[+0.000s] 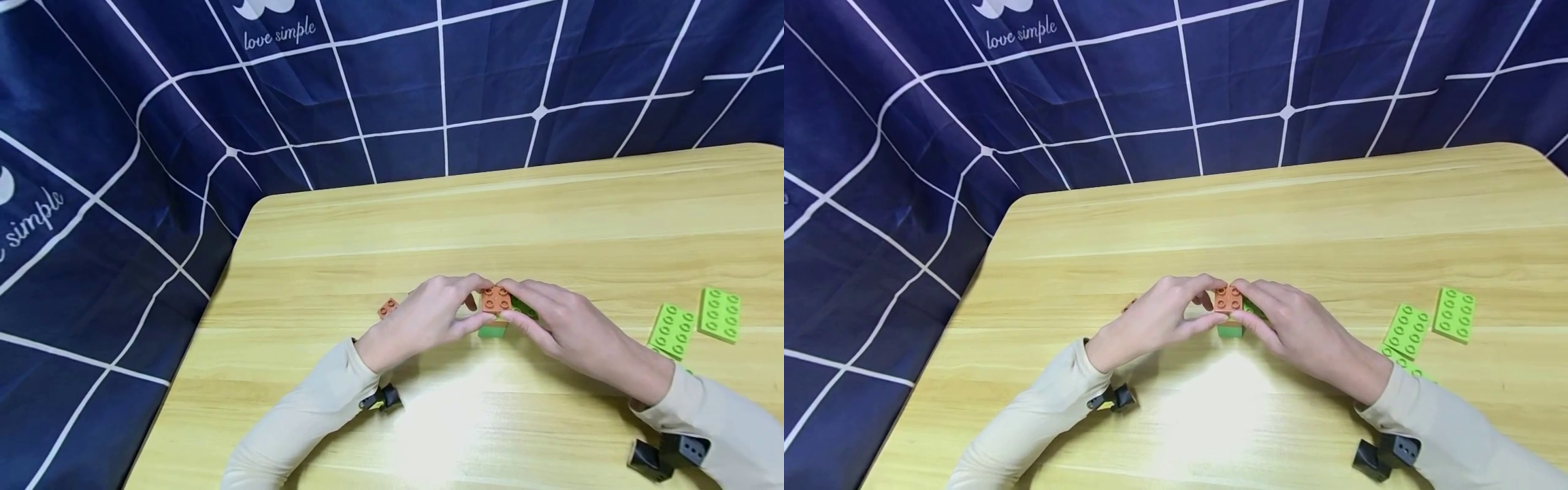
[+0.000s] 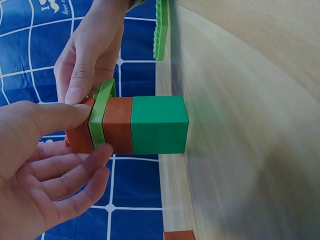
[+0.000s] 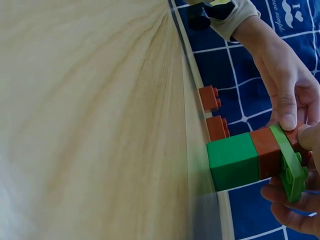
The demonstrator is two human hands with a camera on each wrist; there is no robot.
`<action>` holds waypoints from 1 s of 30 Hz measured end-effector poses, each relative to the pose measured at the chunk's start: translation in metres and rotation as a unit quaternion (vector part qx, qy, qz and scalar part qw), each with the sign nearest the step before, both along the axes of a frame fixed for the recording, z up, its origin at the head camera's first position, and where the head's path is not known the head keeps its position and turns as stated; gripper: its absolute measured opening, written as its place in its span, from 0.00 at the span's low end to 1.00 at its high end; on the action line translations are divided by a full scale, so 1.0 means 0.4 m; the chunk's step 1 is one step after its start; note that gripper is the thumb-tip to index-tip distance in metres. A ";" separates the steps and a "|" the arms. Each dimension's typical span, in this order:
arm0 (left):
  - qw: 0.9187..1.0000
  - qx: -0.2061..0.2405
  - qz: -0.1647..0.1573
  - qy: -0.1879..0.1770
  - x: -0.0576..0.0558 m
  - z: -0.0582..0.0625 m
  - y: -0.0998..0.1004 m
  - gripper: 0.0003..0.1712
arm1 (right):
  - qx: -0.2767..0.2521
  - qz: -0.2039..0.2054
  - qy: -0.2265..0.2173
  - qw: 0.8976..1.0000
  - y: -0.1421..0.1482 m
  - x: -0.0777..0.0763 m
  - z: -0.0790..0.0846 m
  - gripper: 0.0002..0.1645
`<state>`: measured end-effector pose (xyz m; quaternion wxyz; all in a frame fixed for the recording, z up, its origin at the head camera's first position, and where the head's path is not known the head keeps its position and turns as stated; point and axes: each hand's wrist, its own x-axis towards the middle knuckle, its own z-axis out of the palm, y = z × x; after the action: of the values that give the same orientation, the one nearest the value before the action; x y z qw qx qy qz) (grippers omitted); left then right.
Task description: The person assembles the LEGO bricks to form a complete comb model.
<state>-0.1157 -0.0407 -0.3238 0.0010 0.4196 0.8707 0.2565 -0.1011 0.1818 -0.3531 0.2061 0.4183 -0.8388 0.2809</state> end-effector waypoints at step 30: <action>1.000 0.003 0.001 -0.006 -0.002 -0.004 0.000 0.23 | -0.003 0.000 -0.007 1.000 0.001 -0.001 -0.003 0.29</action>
<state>-0.1163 -0.0407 -0.3255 0.0047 0.4169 0.8704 0.2618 -0.1015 0.1820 -0.3544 0.2021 0.4155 -0.8393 0.2865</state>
